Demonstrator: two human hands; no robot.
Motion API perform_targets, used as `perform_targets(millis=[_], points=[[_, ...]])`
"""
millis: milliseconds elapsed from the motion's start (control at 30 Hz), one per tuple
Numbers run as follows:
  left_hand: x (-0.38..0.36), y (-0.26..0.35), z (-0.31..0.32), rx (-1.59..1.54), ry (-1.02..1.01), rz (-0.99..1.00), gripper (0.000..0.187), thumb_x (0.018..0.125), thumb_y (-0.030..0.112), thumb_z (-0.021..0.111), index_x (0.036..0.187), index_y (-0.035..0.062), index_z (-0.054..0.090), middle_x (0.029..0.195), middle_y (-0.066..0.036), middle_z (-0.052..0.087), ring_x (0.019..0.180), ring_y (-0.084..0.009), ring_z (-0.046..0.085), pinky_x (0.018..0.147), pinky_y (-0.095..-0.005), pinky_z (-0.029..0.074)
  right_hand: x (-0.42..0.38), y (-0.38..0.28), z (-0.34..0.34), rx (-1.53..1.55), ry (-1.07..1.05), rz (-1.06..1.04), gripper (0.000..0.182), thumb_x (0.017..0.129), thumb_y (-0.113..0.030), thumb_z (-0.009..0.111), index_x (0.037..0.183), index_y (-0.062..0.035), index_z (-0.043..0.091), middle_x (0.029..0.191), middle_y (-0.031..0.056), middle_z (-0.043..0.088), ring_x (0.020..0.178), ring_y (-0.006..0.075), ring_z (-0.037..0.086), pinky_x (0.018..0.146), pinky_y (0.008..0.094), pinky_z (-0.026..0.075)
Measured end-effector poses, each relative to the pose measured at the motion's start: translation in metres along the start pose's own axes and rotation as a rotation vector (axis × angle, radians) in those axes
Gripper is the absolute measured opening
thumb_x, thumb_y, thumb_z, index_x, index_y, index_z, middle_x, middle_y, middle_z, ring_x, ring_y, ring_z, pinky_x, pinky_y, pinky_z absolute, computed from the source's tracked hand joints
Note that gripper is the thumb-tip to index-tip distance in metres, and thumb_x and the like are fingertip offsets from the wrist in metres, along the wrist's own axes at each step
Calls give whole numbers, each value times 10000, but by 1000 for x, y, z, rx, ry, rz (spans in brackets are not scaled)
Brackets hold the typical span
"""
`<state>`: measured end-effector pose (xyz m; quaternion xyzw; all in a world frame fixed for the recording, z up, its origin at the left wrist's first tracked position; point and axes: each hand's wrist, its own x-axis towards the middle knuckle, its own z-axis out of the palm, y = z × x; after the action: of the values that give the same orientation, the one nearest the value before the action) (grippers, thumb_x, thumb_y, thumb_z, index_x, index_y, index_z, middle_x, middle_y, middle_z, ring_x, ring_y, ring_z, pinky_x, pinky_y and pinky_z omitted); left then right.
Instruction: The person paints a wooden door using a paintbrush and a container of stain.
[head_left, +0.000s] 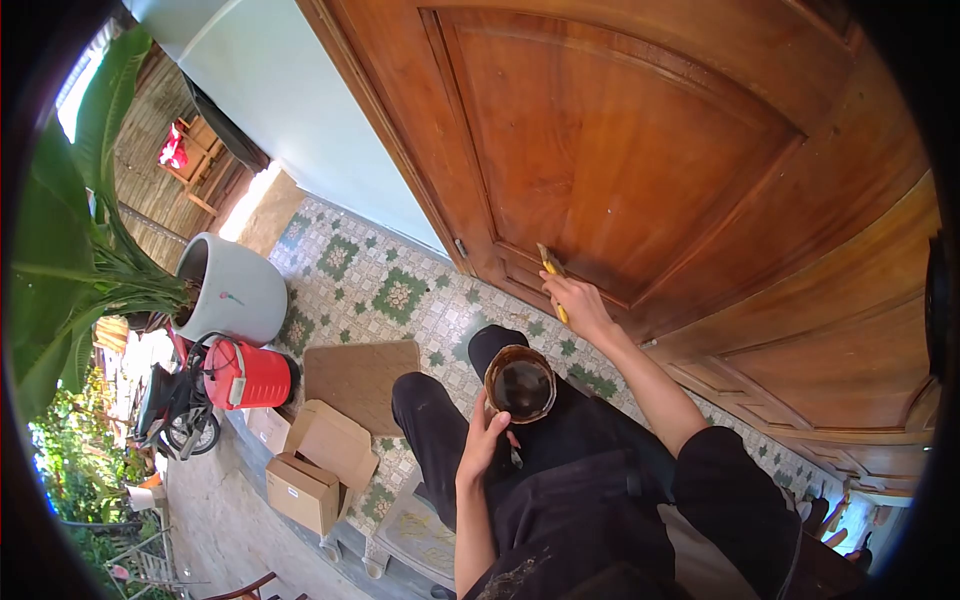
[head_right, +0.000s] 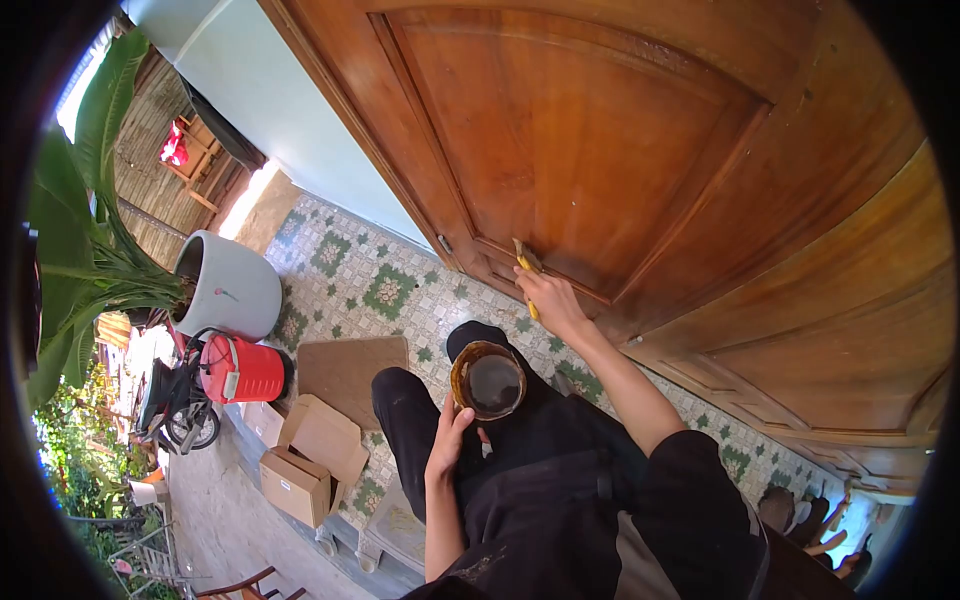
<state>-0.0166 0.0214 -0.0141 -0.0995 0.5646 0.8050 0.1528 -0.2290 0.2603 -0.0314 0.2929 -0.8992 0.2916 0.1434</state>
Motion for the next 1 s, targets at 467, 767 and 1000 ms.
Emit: perform_targets(millis=[467,767,1000], points=[[0,1,4,13,-5,1,854,953,300,677,1595,63,165,1047,-122,586,693,-173,603,631,-312,550,38,-120,-231,-138,600,-93,214,766,87,674,955,-15,684,1185,142,720,906,309,733,751,359,587],[-2,0,1,18,-3,-10,802,954,274,665,1586,88,208,1062,-132,591,687,-178,600,617,-323,558,6,-45,-100,-69,61,30,227,770,13,691,996,-2,674,1134,158,711,909,333,705,735,425,564],[-1,1,1,34,12,-10,794,967,254,643,1584,57,183,1076,-143,590,665,-187,605,616,-327,558,-8,-23,-106,-22,-48,84,244,785,13,673,1024,-36,689,1118,133,716,840,340,703,710,435,550]])
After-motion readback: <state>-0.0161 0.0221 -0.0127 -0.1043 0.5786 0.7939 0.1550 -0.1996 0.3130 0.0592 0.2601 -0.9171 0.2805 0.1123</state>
